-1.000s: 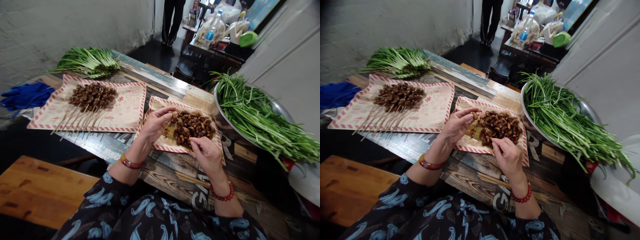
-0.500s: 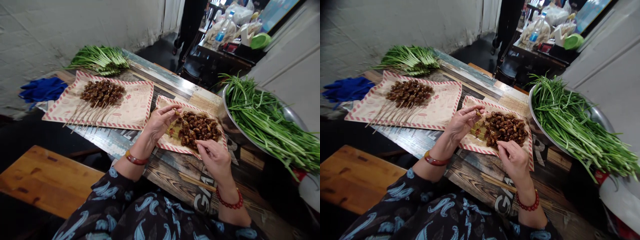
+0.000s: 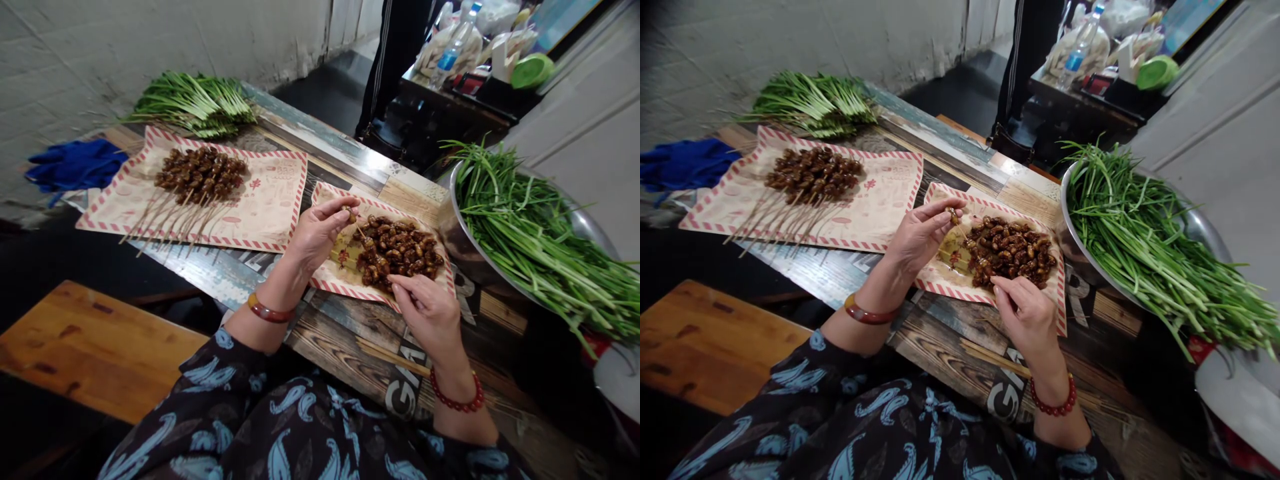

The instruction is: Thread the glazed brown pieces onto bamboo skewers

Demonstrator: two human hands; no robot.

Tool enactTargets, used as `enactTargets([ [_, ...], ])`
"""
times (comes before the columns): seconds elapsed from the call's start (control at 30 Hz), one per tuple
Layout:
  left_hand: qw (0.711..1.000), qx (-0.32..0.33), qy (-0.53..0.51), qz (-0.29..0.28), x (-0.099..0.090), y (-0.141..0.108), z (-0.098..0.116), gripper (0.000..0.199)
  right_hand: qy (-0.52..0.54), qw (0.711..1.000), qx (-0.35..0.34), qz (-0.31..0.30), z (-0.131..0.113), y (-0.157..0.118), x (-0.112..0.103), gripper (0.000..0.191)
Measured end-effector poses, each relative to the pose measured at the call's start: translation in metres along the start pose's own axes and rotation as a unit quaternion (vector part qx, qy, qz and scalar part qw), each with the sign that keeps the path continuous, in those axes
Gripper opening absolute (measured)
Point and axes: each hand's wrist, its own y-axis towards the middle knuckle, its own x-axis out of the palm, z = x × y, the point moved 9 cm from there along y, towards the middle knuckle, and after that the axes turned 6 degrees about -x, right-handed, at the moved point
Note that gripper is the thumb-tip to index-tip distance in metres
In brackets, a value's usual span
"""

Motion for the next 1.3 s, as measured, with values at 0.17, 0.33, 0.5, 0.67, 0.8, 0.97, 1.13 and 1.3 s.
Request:
enactTargets([
  [0.17,1.0,0.009,0.017,-0.006,0.002,0.0,0.001,0.025,0.002,1.0,0.013,-0.004,0.003,-0.002,0.001,0.017],
  [0.33,0.998,0.03,0.045,-0.016,0.002,0.001,0.001,0.026,-0.004,1.0,0.02,-0.008,0.005,-0.003,0.002,0.018],
  [0.5,0.997,0.04,0.068,-0.017,0.001,0.001,0.001,0.028,-0.01,1.0,0.022,-0.007,0.004,-0.002,0.001,0.017],
  [0.67,0.997,0.029,0.069,-0.022,0.002,0.001,-0.003,0.028,-0.007,1.0,0.018,0.001,0.003,-0.001,0.0,0.017],
  [0.8,0.998,0.007,0.061,-0.019,0.003,0.0,-0.007,0.028,-0.002,1.0,0.014,0.01,0.002,-0.001,0.0,0.017],
  [0.97,0.998,-0.013,0.052,-0.019,0.007,-0.003,-0.012,0.029,-0.012,1.0,0.016,0.01,0.003,-0.002,0.003,0.017],
  [1.13,0.996,-0.008,0.082,-0.032,0.014,-0.006,-0.013,0.031,-0.002,1.0,0.017,0.011,0.004,-0.003,0.004,0.018],
  [1.3,0.996,0.001,0.075,-0.042,0.015,-0.007,-0.008,0.036,0.007,1.0,0.026,0.01,0.006,-0.002,0.003,0.019],
])
